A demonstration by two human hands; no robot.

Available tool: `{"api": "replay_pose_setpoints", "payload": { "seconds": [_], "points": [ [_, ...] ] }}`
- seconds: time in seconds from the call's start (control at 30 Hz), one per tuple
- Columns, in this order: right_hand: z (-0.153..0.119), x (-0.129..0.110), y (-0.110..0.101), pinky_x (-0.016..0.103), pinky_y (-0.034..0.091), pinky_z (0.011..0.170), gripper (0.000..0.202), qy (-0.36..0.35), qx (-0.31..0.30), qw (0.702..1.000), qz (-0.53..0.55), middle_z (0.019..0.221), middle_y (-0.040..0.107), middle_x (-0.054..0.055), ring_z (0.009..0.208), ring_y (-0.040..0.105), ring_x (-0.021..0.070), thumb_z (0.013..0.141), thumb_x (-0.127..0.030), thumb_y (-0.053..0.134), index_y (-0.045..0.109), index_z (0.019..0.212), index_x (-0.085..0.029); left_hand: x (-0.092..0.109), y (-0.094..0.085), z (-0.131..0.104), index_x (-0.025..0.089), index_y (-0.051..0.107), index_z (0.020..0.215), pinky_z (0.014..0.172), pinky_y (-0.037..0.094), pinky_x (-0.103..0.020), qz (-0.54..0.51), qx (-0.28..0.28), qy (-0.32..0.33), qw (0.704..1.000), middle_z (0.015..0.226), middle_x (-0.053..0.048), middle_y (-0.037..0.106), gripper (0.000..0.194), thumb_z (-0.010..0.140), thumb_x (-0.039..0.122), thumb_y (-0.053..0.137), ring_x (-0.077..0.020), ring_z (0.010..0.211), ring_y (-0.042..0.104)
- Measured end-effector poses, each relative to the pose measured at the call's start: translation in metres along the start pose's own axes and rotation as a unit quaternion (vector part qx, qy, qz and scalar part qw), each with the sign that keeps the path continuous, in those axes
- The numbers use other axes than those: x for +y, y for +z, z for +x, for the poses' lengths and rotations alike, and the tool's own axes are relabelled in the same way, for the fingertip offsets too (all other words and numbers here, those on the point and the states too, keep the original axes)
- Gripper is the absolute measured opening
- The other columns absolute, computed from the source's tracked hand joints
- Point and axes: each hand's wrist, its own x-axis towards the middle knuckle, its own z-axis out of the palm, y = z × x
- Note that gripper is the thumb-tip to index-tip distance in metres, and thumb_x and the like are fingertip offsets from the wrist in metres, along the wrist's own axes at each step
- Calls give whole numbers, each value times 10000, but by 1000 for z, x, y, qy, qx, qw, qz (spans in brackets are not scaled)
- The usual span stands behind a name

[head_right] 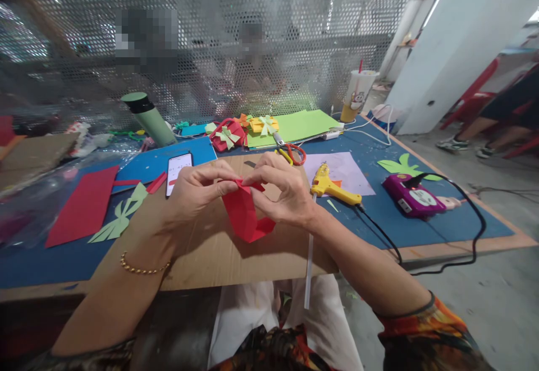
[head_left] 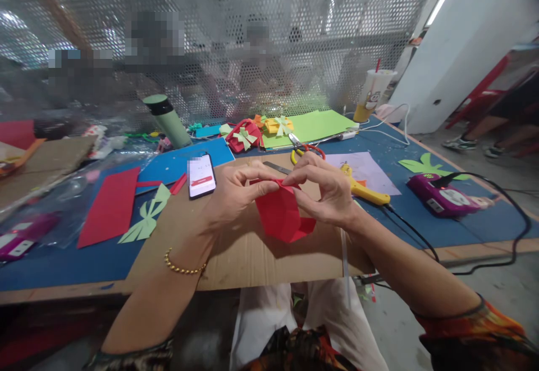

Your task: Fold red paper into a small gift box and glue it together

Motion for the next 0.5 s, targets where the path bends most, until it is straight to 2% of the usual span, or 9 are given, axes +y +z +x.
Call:
{"api": "replay_pose_setpoints", "payload": {
  "seconds": [0.1, 0.3, 0.5],
  "points": [
    [0, -1, -1, 350, 496, 693, 173, 7, -6, 1000, 7, 780, 623, 1, 738, 575, 173, 863, -107, 633, 719, 924, -245, 0, 1, 0, 243, 874, 828, 688, 581, -303, -4, 4, -3, 1000, 847, -79, 787, 265, 782, 502, 900, -206, 797, 706],
    [1, -2, -7, 348, 494, 701, 305, 23, -35, 998, 39, 813, 631, 8, 756, 572, 172, 840, -50, 516, 730, 929, -248, 0, 1, -1, 264, 874, 865, 738, 575, -312, 5, -7, 23, 1000, 884, -72, 802, 179, 835, 440, 875, -197, 811, 712],
    [2, -3, -7, 337, 480, 692, 264, 31, -28, 998, 37, 815, 595, 12, 784, 584, 172, 814, -27, 517, 685, 845, -229, 0, 0, -1, 253, 878, 866, 702, 560, -292, 36, -3, 37, 999, 863, -75, 806, 147, 852, 399, 865, -197, 812, 709]
  ]
}}
